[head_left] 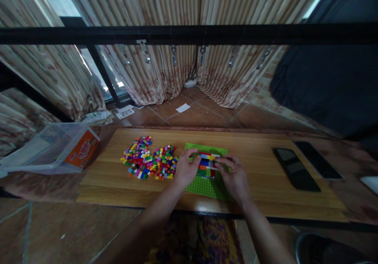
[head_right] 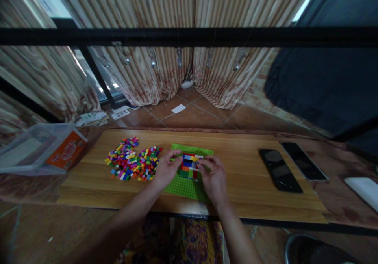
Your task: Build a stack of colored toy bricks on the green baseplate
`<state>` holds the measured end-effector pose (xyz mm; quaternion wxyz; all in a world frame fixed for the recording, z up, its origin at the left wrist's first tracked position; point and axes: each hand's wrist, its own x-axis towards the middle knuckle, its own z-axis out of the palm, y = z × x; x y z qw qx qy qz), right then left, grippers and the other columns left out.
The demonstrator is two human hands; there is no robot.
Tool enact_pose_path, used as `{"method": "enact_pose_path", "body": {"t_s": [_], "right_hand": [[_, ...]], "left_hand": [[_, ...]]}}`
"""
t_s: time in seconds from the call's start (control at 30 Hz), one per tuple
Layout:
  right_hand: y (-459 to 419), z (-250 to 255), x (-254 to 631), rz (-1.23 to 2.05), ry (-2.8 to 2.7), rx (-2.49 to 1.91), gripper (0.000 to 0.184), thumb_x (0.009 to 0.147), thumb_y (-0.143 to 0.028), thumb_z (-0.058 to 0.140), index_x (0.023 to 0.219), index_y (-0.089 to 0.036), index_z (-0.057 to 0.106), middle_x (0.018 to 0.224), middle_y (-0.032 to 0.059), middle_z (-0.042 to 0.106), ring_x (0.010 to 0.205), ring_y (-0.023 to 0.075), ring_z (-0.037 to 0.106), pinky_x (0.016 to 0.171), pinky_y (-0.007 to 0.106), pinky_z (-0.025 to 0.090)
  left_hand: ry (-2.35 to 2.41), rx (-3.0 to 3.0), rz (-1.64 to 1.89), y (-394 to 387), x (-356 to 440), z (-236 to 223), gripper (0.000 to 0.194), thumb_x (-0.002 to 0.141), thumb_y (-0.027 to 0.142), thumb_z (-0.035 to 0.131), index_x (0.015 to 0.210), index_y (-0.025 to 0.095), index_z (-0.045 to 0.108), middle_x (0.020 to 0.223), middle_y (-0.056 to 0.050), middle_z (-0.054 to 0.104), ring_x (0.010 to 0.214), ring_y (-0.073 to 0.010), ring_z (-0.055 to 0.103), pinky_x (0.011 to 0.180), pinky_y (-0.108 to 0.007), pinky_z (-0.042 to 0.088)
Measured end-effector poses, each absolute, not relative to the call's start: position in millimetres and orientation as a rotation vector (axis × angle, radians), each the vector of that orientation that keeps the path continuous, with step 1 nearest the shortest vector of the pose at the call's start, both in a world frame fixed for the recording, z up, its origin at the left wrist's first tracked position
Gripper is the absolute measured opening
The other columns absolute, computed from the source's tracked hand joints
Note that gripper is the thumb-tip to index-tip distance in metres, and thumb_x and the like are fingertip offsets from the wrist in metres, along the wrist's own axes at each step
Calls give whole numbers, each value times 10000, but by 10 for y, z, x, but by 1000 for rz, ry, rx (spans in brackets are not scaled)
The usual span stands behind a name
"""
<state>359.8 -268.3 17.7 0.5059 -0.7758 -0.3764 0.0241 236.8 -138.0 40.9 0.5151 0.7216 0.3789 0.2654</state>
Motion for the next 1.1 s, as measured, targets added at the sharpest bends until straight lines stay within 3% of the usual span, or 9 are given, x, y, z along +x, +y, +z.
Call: {"method": "enact_pose_path", "body": {"t_s": [0.1,0.33,0.63,0.9,1.1], "right_hand": [[-2605,116,3648,112,-920,-1881,187,801,-383,640,842,-247,762,1039,86,613,1014,234,567,941,447,442],[-2535,60,3685,221,-849,-1820,156,749,-365,677,808,-248,763,1105,78,602,1072,241,553,984,461,415],[-2469,-2,3690,371,-695,-1686,152,679,-334,702,774,-217,721,925,47,664,921,220,604,920,403,440],[-2470,-20,3698,456,-661,-1687,302,670,-379,721,900,-188,681,865,47,685,809,213,627,797,385,497],[-2577,48,3686,377,-584,-1667,530,648,-444,766,1092,-176,656,1086,107,696,997,241,642,913,427,487]], "left_hand": [[842,1851,560,-1240,2506,377,304,809,213,601,1103,190,675,1151,-68,683,1045,-210,620,925,-337,480],[664,1845,415,-1213,2711,234,250,811,228,600,1024,155,710,1000,-67,729,915,-188,653,866,-315,510],[719,1834,380,-1265,2754,276,195,741,199,673,926,152,714,867,-24,726,792,-141,654,769,-251,520],[750,1856,416,-1317,2785,270,185,751,123,617,909,161,706,889,-22,727,829,-144,662,824,-267,526],[718,1931,602,-1311,2547,378,300,799,206,627,1095,174,667,1098,-67,707,1030,-192,643,965,-346,492]]}}
